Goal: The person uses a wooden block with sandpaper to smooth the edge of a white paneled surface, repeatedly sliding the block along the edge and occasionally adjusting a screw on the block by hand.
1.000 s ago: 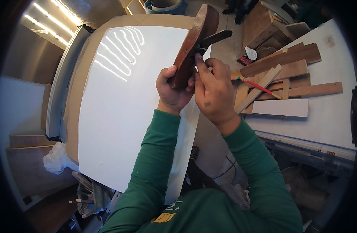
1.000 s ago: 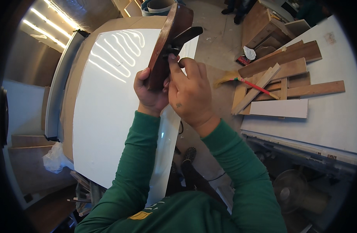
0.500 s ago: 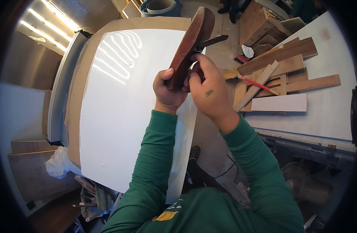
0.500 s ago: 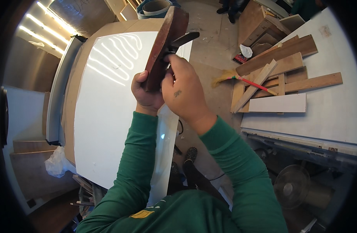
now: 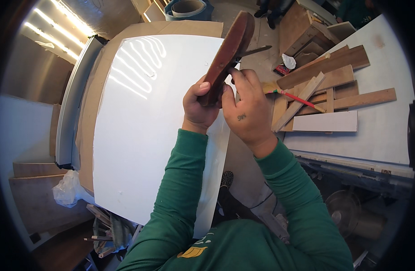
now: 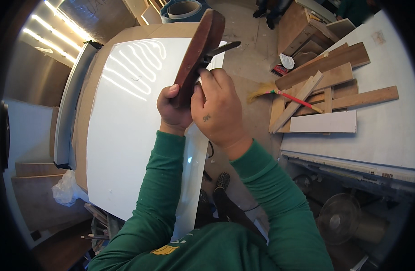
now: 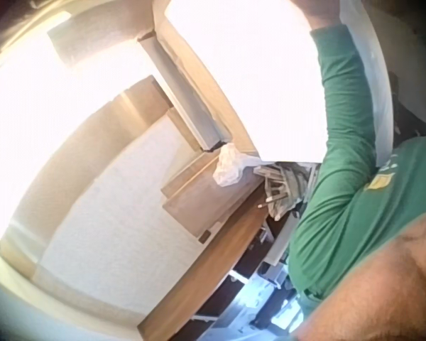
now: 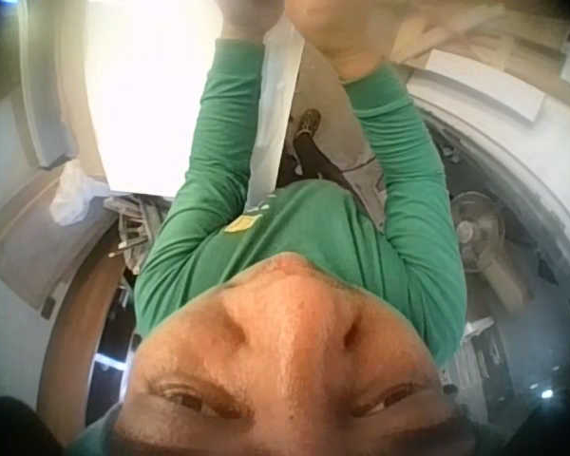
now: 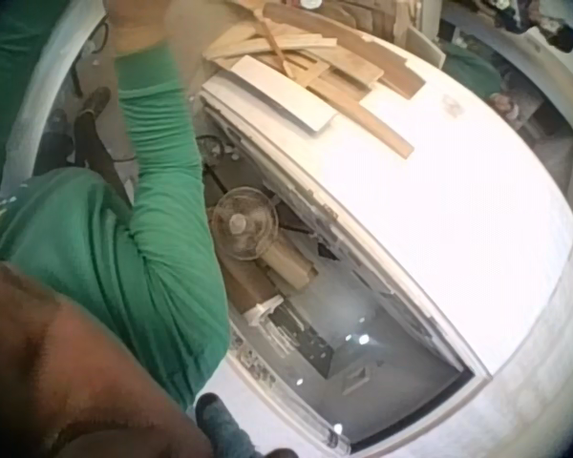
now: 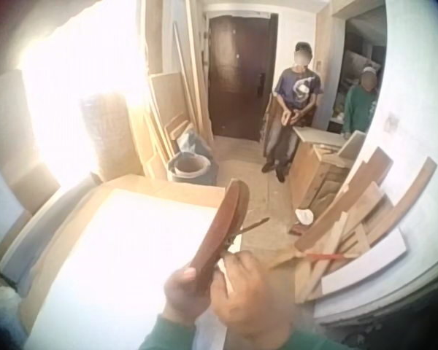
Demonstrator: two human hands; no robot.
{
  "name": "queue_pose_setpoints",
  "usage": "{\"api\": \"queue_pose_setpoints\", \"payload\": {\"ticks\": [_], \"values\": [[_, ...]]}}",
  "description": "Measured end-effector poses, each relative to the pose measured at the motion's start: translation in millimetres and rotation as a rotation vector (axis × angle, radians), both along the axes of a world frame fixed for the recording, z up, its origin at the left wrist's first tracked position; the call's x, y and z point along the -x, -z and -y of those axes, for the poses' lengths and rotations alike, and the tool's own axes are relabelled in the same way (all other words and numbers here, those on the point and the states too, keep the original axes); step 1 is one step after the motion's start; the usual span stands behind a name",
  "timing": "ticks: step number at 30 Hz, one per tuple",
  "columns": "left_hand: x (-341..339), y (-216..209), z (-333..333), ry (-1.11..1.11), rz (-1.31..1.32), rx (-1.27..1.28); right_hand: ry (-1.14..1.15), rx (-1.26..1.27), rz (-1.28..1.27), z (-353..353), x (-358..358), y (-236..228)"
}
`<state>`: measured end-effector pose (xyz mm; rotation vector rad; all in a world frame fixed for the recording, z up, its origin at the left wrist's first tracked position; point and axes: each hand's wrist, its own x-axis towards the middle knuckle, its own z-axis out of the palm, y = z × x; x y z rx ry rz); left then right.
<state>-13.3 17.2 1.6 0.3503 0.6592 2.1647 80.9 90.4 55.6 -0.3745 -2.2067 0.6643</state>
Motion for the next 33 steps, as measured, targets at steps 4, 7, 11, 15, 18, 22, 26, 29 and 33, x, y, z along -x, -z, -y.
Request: {"api": "queue_pose_setpoints", "payload": {"ticks": [4, 7, 11, 15, 18, 22, 26, 29, 33], "values": [[7, 6, 5, 0.066, -0.072, -0.051, -0.062, 0.309, 0.022, -4, 2, -3], [6, 4, 4, 0.088, -0.056, -0.08, -0.107, 0.335, 0.013, -10, 3, -3], [9, 10, 5, 0.122, 0.007, -0.149, -0.184, 0.568, -0.022, -7, 7, -9], [7, 13, 5, 0.116, 0.077, -0.175, -0.242, 0.736, -0.058, -9, 9, -7], [5, 9, 5, 0.126, 0.111, -0.174, -0.299, 0.666, -0.019, -14, 1, -11], [9, 9, 5, 0.202, 0.035, -0.22, -0.267, 0.731, 0.015, -17, -17, -21], [10, 9, 4, 0.231, -0.019, -0.233, -0.221, 0.705, 0.094, -22, -27, -22], [11, 10, 2, 0.243, -0.029, -0.252, -0.141, 0.554, 0.01, -17, -21, -24], [6, 8, 5, 0.15, 0.05, -0.145, -0.132, 0.79, 0.179, -17, -5, -36]]}}
